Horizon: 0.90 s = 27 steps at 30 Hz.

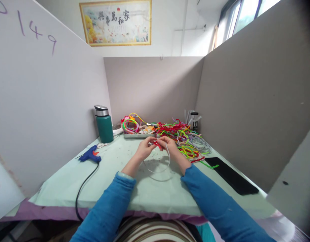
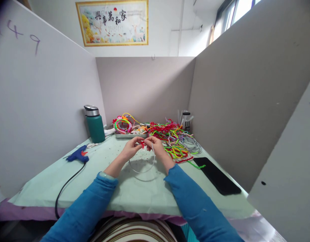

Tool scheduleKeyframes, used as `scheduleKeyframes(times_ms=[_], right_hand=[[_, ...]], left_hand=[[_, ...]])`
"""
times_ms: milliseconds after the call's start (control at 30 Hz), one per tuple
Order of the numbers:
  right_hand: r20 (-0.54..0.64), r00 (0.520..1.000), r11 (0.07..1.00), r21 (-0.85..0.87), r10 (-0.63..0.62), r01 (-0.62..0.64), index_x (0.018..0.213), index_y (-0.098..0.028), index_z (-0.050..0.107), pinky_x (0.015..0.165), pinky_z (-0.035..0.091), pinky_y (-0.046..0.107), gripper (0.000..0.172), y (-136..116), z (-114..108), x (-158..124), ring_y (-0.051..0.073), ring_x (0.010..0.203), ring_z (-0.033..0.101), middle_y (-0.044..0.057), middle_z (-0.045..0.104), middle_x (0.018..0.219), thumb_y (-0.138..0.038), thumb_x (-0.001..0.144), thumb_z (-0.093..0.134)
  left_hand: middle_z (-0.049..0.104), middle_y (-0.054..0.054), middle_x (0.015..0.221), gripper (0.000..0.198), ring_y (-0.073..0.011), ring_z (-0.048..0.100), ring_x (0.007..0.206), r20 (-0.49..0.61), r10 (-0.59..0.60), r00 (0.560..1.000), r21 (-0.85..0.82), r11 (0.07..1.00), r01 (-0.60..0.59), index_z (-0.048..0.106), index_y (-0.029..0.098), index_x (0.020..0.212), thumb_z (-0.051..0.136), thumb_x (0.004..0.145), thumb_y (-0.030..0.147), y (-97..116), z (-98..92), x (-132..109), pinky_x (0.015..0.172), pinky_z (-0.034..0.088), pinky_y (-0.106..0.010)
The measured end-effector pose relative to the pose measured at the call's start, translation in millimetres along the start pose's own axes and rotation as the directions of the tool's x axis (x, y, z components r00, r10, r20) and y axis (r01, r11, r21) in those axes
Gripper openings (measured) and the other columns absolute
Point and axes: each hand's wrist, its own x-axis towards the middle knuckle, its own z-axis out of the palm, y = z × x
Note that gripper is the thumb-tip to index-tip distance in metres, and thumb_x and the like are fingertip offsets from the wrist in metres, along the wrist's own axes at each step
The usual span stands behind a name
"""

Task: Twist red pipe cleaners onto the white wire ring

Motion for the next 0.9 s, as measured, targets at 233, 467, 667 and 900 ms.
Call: scheduleKeyframes(times_ms=[233, 467, 667, 900], right_hand=[[0.008, 1.000, 1.000, 0.000, 0.003, -0.003, 0.071, -0.019, 0.058, 0.048, 0.036, 0.024, 0.025, 2.0, 0.2, 0.7, 0.009, 0.048, 0.047, -0.004, 0.055, 0.056, -0.040, 0.067, 0.070], [-0.002, 1.000, 1.000, -0.017, -0.025, 0.024, 0.071, -0.019, 0.058, 0.049, 0.037, 0.025, 0.026, 3.9, -0.5, 0.6, 0.010, 0.049, 0.047, -0.003, 0.056, 0.059, -0.042, 0.068, 0.069], [-0.016, 1.000, 0.999, -0.028, -0.025, 0.024, 0.070, -0.019, 0.058, 0.050, 0.037, 0.025, 0.025, 6.7, -1.8, 1.5, 0.010, 0.049, 0.047, -0.003, 0.055, 0.058, -0.041, 0.068, 0.070], [0.016, 1.000, 1.000, -0.006, -0.026, 0.026, 0.073, -0.019, 0.058, 0.049, 0.037, 0.025, 0.026, 5.2, 0.0, -1.0, 0.010, 0.048, 0.047, -0.003, 0.056, 0.059, -0.042, 0.070, 0.069]], left_hand=[[0.063, -0.001, 0.075, 0.024, -0.0092, 0.051, 0.059, -0.011, -0.069, 0.998, -0.034, 0.997, 0.069, 0.062, 0.015, 0.096, 0.059, 0.077, 0.029, 5.3, -1.3, -0.4, 0.054, 0.038, -0.020], [0.060, 0.000, 0.066, 0.028, -0.0039, 0.038, 0.039, 0.044, -0.269, 0.962, -0.212, 0.939, 0.272, 0.058, 0.013, 0.088, 0.060, 0.075, 0.038, 19.1, -1.5, -2.9, 0.039, 0.028, -0.019], [0.055, 0.001, 0.058, 0.029, -0.0029, 0.033, 0.036, 0.019, -0.357, 0.934, -0.147, 0.923, 0.356, 0.054, 0.014, 0.067, 0.056, 0.075, 0.042, 22.3, -2.7, -4.8, 0.036, 0.020, -0.019], [0.049, 0.003, 0.052, 0.032, -0.0043, 0.032, 0.041, -0.018, -0.383, 0.924, -0.138, 0.916, 0.377, 0.053, 0.015, 0.062, 0.059, 0.070, 0.045, 21.8, -4.9, -4.3, 0.038, 0.020, -0.018]])
